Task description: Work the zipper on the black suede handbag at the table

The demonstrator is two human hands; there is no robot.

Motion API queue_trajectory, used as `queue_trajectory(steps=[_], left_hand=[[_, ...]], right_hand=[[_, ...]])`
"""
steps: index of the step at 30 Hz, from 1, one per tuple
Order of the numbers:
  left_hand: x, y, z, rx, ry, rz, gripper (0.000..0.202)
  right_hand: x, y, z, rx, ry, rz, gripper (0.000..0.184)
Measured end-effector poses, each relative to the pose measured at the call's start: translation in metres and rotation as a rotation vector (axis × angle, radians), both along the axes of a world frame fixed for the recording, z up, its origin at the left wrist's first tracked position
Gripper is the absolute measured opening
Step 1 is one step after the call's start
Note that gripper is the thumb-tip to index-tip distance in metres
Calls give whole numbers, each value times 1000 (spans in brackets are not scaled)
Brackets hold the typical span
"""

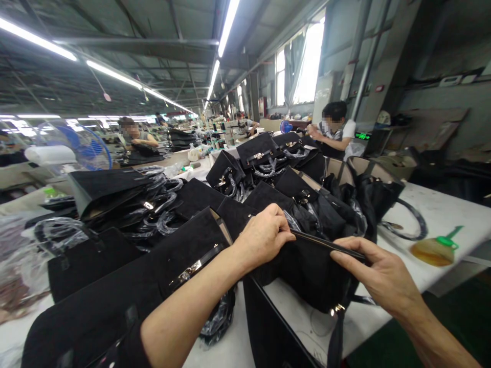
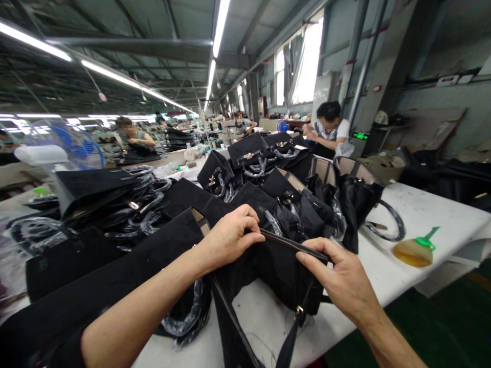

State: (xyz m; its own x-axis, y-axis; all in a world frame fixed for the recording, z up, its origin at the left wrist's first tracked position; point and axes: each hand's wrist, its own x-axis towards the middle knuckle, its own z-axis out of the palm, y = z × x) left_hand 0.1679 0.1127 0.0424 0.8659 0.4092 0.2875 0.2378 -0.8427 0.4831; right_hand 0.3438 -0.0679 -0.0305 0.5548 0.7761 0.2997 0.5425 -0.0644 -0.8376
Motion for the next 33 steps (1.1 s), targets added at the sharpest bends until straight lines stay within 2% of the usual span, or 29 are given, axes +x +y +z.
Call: queue_trajectory(steps=[14,17,21,25,28,33], left_hand=[[5,-3,-2,10,21,94,22],[6,-3,-2,25,24,122,22],[7,-4,-1,29,39,151,23],[7,-4,-1,19,35,160,21],[8,-4,-1,22,37,168,24],[10,-5,-1,9,45,181,25]], right_hand=[[-7,7,2,55,-83,-62,27],[-8,10,7,-12,-109,-54,29],[-8,19,25,-88,-214,39,25],[-3,32,41,-167,-427,183,25],[1,39,44,-245,-564,230,32],[1,43,45,-282,-569,214,34]])
